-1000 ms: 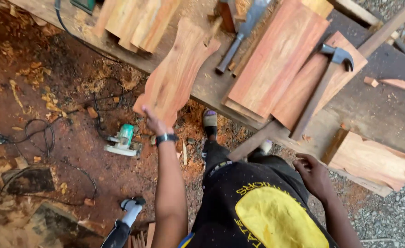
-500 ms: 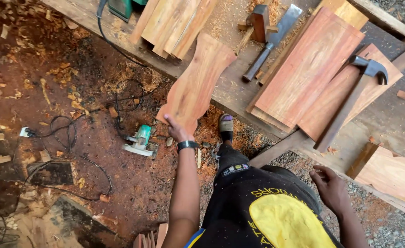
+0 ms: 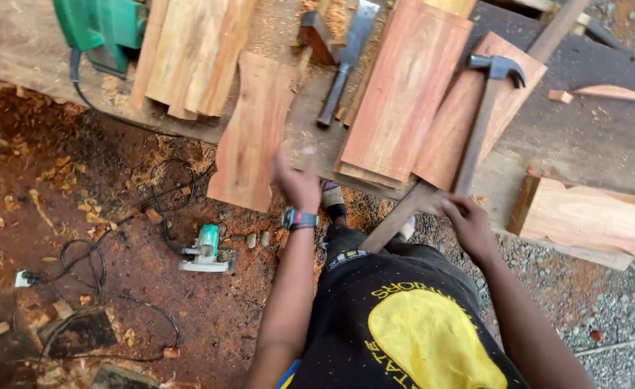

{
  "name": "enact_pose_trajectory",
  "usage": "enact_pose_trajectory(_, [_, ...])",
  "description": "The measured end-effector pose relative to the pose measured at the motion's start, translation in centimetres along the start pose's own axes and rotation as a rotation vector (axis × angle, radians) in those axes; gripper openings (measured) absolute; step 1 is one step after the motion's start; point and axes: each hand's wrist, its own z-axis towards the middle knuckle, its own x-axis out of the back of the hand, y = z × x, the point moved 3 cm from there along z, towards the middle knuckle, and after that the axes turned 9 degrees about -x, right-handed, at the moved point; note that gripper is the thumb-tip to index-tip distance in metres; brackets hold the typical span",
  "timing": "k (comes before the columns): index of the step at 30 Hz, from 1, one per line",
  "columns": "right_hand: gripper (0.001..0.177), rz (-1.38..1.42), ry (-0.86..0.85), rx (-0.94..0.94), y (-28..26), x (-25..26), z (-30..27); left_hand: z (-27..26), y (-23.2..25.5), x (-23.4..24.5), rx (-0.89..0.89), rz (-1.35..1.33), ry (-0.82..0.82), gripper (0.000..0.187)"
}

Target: Inspecting and shaping wooden furniture components using hand tools

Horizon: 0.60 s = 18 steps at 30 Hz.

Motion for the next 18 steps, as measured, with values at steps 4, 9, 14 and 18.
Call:
enact_pose_trajectory(4, [0.068,0.384,-0.156,-0.011,-6.9,-5.8,4.5,-4.0,1.3,-5.9,-0.131,0.117,-0.823,0.090])
enact_pose_trajectory(9, [0.099,0.208,-0.122,-0.064,-6.6,-7.9,6.9,-5.2,3.2,-5.6,-0.172,0.096,-0.944,0.099])
enact_pose_trajectory(14, [0.063,0.319,-0.070,0.049,-2.3,-1.3,2.7,-11.8,3.2,-5.5,0.101,-0.005,-1.149,0.097])
enact_pose_trajectory(18, [0.074,0.294,-0.132,-0.055,1.6,2.2,0.2,-17.0,4.9,-3.8,0.156,-0.080,-1.202,0.117])
